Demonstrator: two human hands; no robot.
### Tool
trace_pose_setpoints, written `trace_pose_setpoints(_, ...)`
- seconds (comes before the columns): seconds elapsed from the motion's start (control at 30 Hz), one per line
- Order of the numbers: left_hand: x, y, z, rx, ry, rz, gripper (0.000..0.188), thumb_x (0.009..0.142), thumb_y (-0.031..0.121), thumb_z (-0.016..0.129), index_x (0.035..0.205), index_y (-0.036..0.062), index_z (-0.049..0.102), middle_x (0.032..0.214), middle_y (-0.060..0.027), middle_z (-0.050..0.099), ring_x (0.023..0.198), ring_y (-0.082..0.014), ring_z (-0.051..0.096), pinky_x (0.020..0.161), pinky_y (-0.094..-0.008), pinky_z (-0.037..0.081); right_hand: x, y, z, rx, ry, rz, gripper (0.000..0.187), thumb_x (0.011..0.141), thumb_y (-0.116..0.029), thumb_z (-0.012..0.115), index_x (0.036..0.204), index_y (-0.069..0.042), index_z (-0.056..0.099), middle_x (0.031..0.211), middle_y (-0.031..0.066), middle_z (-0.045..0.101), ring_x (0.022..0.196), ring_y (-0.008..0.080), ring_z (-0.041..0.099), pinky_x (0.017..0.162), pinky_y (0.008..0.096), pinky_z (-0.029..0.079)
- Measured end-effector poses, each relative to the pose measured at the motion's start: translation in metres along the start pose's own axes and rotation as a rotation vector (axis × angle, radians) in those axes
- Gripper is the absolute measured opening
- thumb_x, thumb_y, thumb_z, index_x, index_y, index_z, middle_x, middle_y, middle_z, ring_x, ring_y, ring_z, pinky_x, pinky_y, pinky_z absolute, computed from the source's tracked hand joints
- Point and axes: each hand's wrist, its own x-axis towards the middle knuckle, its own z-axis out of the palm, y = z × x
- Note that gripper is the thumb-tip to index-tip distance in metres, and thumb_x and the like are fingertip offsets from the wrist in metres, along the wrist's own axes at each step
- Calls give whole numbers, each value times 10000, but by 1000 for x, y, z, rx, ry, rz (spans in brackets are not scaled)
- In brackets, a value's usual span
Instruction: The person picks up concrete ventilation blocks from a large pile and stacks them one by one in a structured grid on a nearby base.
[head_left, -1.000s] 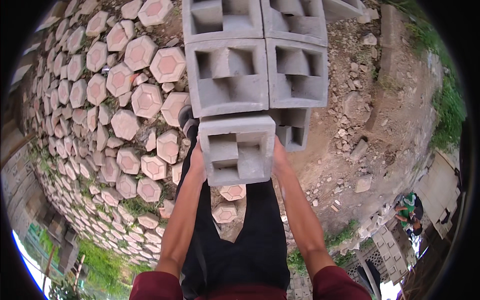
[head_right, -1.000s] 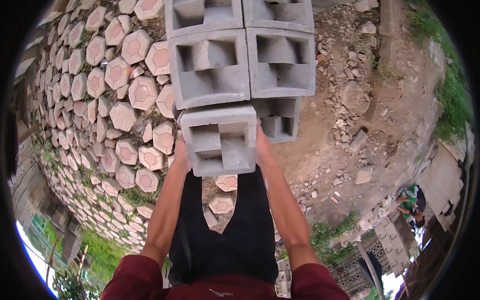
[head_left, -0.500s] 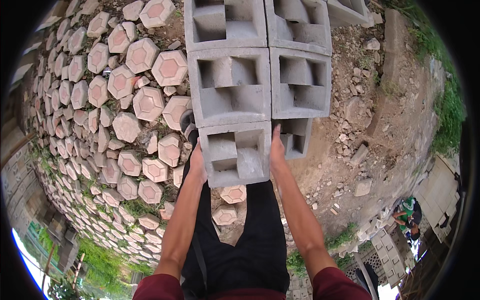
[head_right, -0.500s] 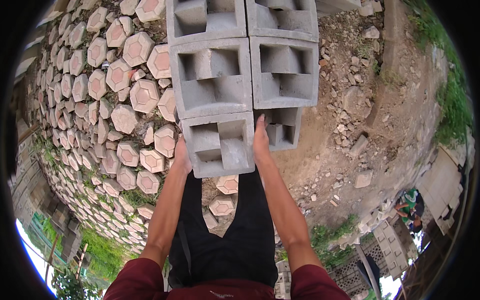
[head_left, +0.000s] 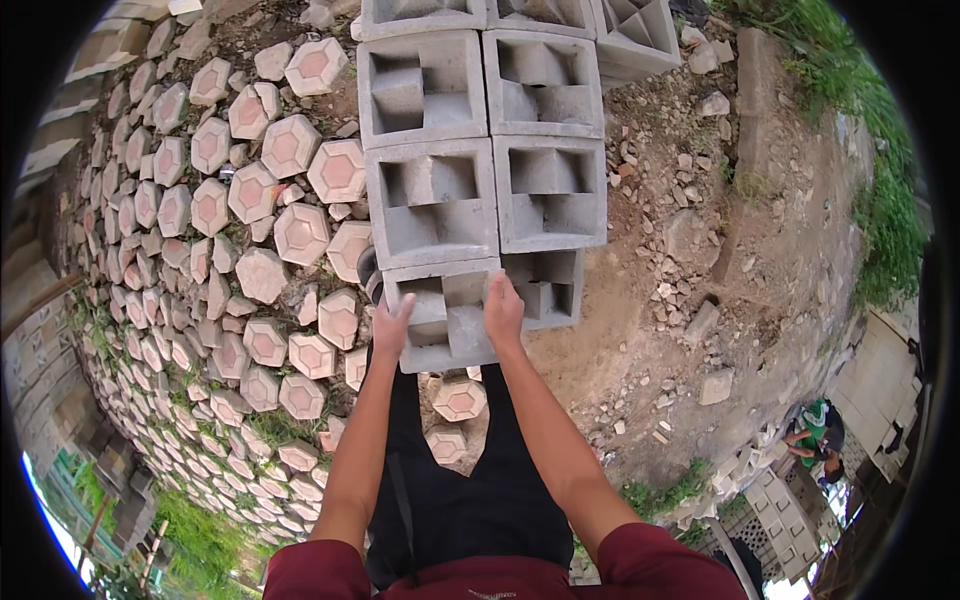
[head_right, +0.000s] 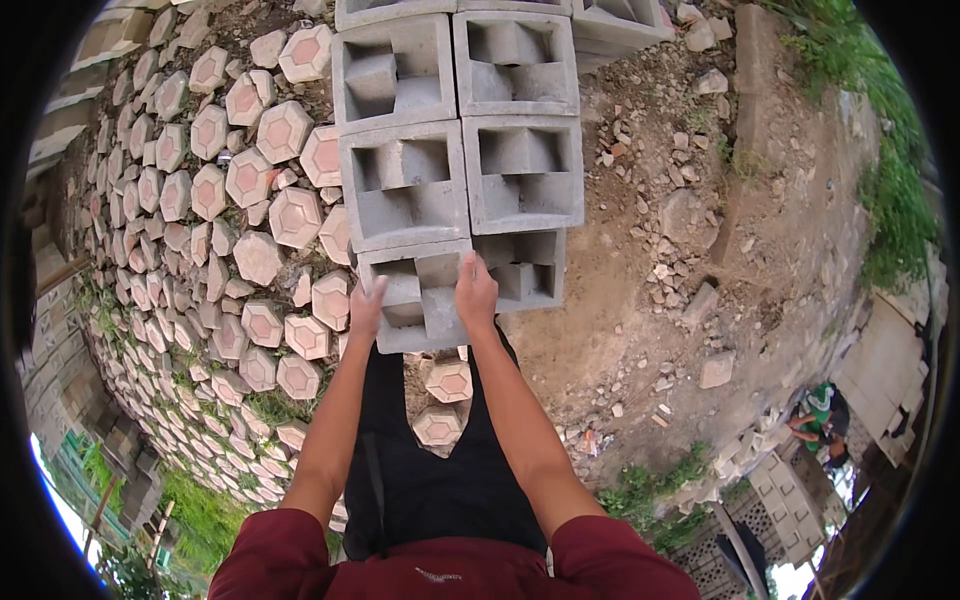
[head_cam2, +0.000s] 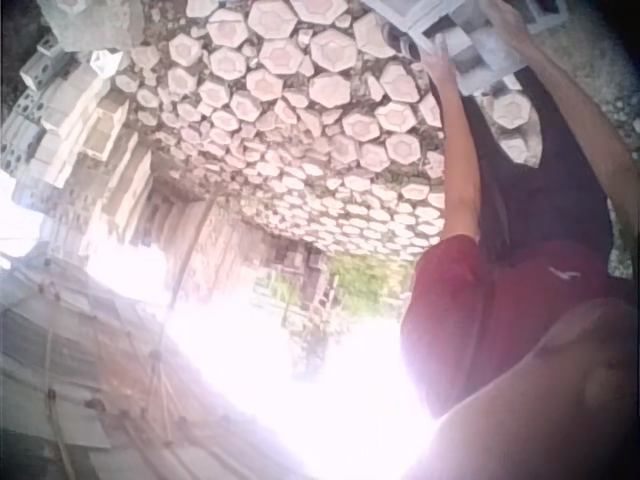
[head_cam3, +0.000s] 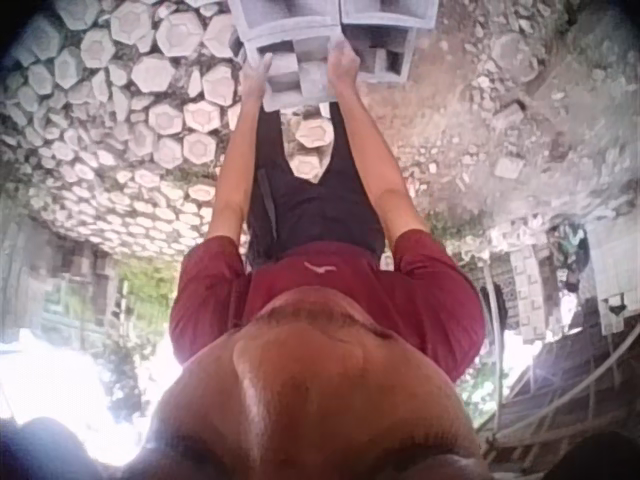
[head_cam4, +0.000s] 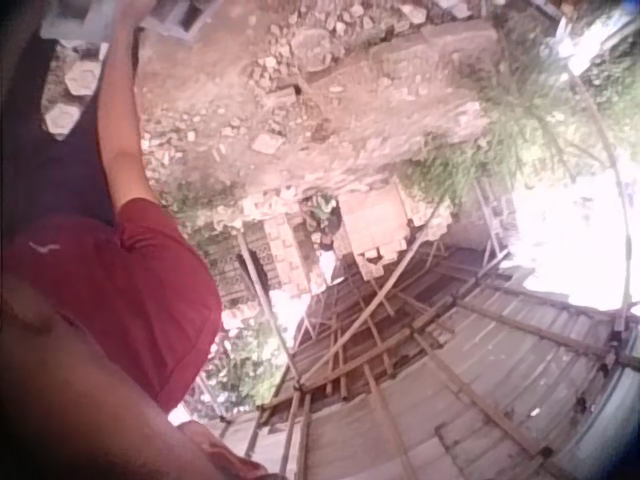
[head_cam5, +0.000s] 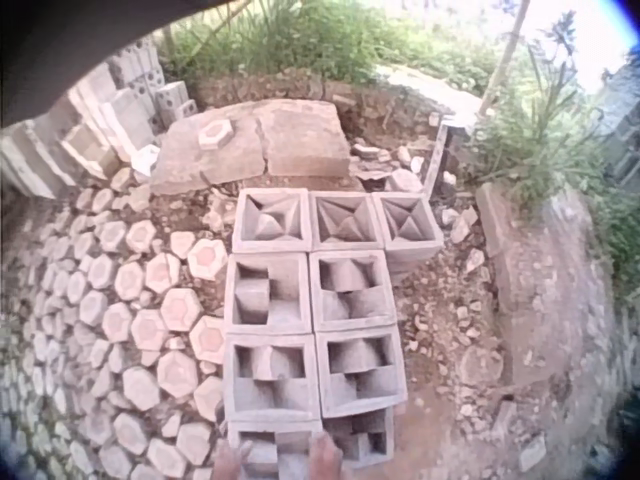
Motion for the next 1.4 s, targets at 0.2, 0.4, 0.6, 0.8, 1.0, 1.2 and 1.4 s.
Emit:
trace_pose_setpoints(0.2, 3, 35, 7, 68, -5, -36, 601, 727, 374, 725, 1139, -25, 546, 1036, -166, 634, 958, -241, 612, 837, -343, 459, 3, -13, -7, -109, -23, -18, 589, 911, -484, 355, 1089, 39, 558, 927, 311, 589, 923, 475, 540, 821, 485, 425)
trace_pose_setpoints(0.4, -11, 87, 0, 413, -148, 34, 606, 786, 418, 640, 1174, -29, 510, 1105, -221, 584, 1061, -362, 540, 916, -391, 413, 3, -28, -38, -194, 6, -30, 511, 907, -458, 368, 989, 2, 574, 897, 279, 595, 897, 468, 545, 770, 502, 426)
trace_pose_setpoints(0.6, -99, 132, -34, -40, 66, 176, 571, 857, 300, 592, 1255, -68, 413, 1163, -224, 548, 1102, -272, 528, 927, -335, 413, -69, -61, -107, -183, -286, -297, 412, 847, -370, 551, 1004, 10, 573, 933, 251, 607, 915, 419, 562, 793, 425, 452)
trace_pose_setpoints(0.8, -197, 227, -58, -13, -259, 293, 452, 905, 280, 525, 1221, -39, 466, 1113, -151, 583, 1022, -194, 568, 882, -299, 434, -146, -90, -227, 93, -555, 17, 358, 874, -370, 571, 892, -15, 611, 819, 54, 641, 716, 100, 600, 603, 253, 471)
trace_pose_setpoints(1.0, -236, 250, -80, 75, -476, 416, 412, 900, 305, 524, 1125, -40, 543, 1017, -156, 622, 965, -220, 596, 854, -317, 451, -206, -118, -245, 264, -172, -91, 315, 884, -327, 574, 941, -19, 601, 832, 43, 626, 709, 102, 592, 606, 241, 483)
trace_pose_setpoints(1.2, -266, 248, -131, 455, -812, 353, 433, 882, 346, 540, 1091, -32, 572, 984, -167, 640, 939, -247, 616, 827, -330, 467, -363, -116, -202, 524, -7, -34, 308, 882, -321, 574, 1014, -44, 601, 876, 40, 625, 765, 98, 585, 658, 241, 479)
trace_pose_setpoints(1.4, -297, 260, -91, 680, -1055, 647, 379, 895, 323, 519, 1023, -25, 596, 891, -145, 644, 846, -218, 610, 762, -335, 468, -487, -84, -210, 928, 240, 34, 303, 893, -308, 556, 1061, -57, 575, 913, 31, 621, 783, 113, 582, 678, 255, 478)
